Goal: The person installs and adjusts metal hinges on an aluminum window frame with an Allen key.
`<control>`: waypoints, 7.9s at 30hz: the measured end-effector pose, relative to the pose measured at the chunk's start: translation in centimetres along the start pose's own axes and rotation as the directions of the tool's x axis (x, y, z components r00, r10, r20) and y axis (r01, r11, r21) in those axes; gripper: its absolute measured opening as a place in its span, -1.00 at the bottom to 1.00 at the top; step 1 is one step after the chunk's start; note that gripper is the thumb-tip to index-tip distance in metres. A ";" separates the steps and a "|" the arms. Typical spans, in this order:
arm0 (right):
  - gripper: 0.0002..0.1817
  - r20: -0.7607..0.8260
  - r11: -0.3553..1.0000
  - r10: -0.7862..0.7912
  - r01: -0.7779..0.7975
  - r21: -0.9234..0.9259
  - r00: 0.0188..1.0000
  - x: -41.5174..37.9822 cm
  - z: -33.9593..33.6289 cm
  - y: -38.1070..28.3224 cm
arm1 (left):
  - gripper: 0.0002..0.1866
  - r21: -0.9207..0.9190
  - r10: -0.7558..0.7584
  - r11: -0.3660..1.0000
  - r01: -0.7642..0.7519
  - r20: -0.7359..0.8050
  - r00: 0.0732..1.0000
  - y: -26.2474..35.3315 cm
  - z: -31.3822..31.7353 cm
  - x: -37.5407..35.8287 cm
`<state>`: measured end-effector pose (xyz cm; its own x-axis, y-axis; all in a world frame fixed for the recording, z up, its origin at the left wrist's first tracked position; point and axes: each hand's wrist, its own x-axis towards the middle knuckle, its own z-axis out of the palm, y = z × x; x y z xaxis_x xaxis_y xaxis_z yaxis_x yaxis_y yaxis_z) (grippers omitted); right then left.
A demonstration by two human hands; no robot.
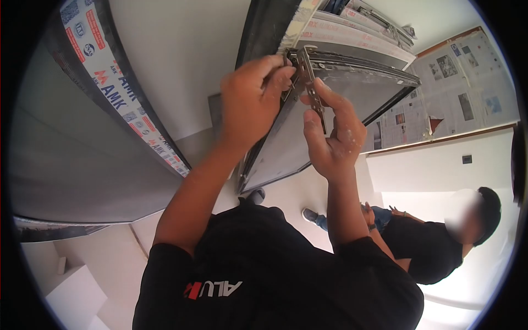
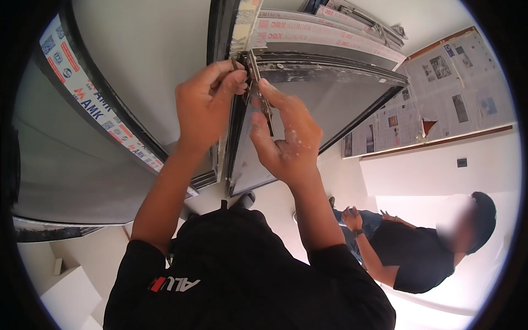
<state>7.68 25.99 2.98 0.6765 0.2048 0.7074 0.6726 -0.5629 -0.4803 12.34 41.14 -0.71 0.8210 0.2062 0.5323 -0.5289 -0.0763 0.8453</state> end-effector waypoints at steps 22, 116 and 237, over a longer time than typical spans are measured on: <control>-0.51 0.036 0.998 -0.031 0.033 -0.055 0.999 -0.8 0.1 -2.4 | -0.64 0.271 0.723 0.638 -0.721 0.111 0.681 -2.0 -2.6 -0.4; -0.72 0.207 0.839 0.525 -0.461 -0.290 0.825 -19.8 1.8 5.5 | -0.60 0.169 -0.655 0.676 0.717 0.582 0.481 -9.5 -1.4 -18.7; 0.07 -0.116 -0.187 0.951 -0.833 0.521 -0.287 -143.1 -75.9 -26.9 | -0.76 0.249 -0.839 0.369 0.896 0.504 0.205 49.7 17.2 -120.4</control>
<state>-129.95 -48.92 -45.98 0.4108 -0.6872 -0.5992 -0.5335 0.3517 -0.7692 -109.09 -4.22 -22.04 0.7205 -0.3853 -0.5766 0.5940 -0.0864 0.7998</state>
